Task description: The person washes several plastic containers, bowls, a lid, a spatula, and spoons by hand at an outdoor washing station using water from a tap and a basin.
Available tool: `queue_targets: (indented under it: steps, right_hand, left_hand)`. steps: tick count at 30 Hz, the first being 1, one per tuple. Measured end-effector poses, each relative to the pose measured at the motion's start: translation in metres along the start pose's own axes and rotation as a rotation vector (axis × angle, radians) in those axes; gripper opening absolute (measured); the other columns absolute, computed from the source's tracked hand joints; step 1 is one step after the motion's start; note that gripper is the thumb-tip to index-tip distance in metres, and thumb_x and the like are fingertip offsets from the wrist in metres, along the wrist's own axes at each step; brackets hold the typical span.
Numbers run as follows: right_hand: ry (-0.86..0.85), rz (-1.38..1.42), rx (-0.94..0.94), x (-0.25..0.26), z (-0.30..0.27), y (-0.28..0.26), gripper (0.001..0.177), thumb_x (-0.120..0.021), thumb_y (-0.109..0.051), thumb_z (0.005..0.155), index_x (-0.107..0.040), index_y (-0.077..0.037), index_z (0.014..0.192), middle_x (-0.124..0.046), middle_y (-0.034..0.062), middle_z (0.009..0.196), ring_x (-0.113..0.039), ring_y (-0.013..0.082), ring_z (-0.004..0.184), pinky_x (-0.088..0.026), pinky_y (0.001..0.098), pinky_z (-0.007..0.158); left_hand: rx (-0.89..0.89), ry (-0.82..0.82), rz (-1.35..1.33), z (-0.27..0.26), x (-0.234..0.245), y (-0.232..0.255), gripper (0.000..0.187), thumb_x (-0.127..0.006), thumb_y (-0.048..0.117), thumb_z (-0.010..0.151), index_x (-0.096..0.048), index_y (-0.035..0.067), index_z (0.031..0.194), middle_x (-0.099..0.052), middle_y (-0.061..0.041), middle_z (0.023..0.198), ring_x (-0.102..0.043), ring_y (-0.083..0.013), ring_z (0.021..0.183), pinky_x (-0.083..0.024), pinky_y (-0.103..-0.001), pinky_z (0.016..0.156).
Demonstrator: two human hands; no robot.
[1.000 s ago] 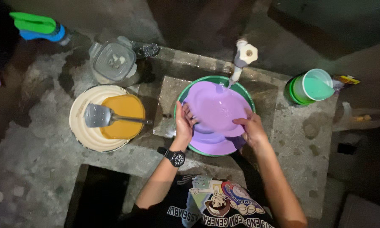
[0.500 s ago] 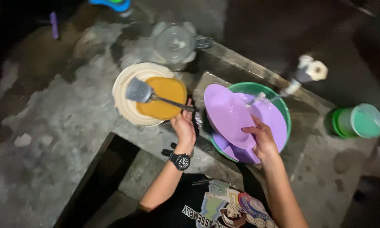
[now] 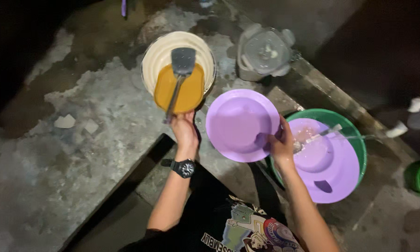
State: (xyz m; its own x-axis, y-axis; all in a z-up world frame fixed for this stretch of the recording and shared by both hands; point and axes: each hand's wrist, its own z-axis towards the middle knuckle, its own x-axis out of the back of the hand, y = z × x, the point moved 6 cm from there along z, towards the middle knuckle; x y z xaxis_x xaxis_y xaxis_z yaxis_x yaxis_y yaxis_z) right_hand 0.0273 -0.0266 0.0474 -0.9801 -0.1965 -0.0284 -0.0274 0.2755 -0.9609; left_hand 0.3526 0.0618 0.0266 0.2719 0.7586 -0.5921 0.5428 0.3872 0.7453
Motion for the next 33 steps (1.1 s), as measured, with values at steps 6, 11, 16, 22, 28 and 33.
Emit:
queue_targets:
  steps: [6, 11, 16, 22, 28, 33]
  right_hand:
    - [-0.067, -0.086, 0.082, -0.064, 0.013, 0.022, 0.072, -0.056, 0.010, 0.085, -0.036, -0.001, 0.154, -0.056, 0.0160, 0.128, -0.056, 0.0258, 0.115, -0.048, 0.0373, 0.096]
    - [-0.149, -0.079, 0.183, -0.108, -0.002, -0.007, 0.071, -0.055, 0.014, 0.086, -0.036, 0.000, 0.153, -0.049, 0.0177, 0.148, -0.045, 0.0275, 0.142, -0.036, 0.0381, 0.119]
    - [-0.147, 0.136, -0.031, -0.096, -0.002, 0.013, 0.058, -0.062, -0.002, 0.099, -0.044, -0.002, 0.154, -0.055, 0.0151, 0.131, -0.046, 0.0269, 0.118, -0.041, 0.0381, 0.097]
    - [0.208, -0.511, 0.179, 0.051, -0.014, 0.021, 0.027, -0.063, -0.019, 0.103, -0.068, -0.002, 0.123, -0.072, 0.0112, 0.115, -0.067, 0.0239, 0.104, -0.051, 0.0357, 0.089]
    - [0.167, -1.413, 0.676, 0.140, -0.006, 0.000, 0.024, -0.068, -0.018, 0.074, -0.069, -0.009, 0.096, -0.073, 0.0117, 0.097, -0.070, 0.0337, 0.099, -0.050, 0.0504, 0.091]
    - [0.046, -1.686, 0.526, 0.195, 0.013, 0.032, 0.006, -0.066, -0.008, 0.086, -0.069, -0.010, 0.091, -0.072, 0.0108, 0.082, -0.072, 0.0283, 0.083, -0.052, 0.0521, 0.096]
  left_hand:
    - [-0.003, -0.254, -0.079, 0.041, 0.005, 0.040, 0.058, -0.050, 0.004, 0.103, -0.025, 0.008, 0.156, -0.044, -0.014, 0.154, -0.051, -0.0298, 0.139, -0.040, -0.047, 0.120]
    - [-0.040, -0.215, 0.169, 0.024, 0.004, 0.050, 0.054, -0.045, 0.000, 0.106, -0.027, 0.004, 0.157, -0.043, -0.017, 0.158, -0.048, -0.0298, 0.146, -0.037, -0.040, 0.125]
    - [-0.310, -0.290, 0.565, -0.057, -0.040, 0.042, 0.049, -0.049, 0.000, 0.101, -0.043, 0.000, 0.149, -0.057, -0.017, 0.148, -0.051, -0.0271, 0.143, -0.038, -0.036, 0.117]
    - [-0.189, -0.821, 0.888, -0.150, -0.111, -0.062, 0.026, -0.052, 0.006, 0.105, -0.062, 0.003, 0.129, -0.069, -0.014, 0.126, -0.067, -0.0257, 0.119, -0.052, -0.037, 0.105]
    - [-0.120, -1.208, 0.987, -0.226, -0.126, -0.217, 0.025, -0.062, 0.010, 0.096, -0.062, 0.003, 0.120, -0.068, -0.019, 0.114, -0.069, -0.0372, 0.104, -0.055, -0.044, 0.092]
    - [-0.536, -1.080, 1.073, -0.236, -0.141, -0.273, 0.050, -0.073, 0.011, 0.085, -0.054, -0.001, 0.130, -0.066, -0.027, 0.112, -0.061, -0.0451, 0.103, -0.049, -0.049, 0.086]
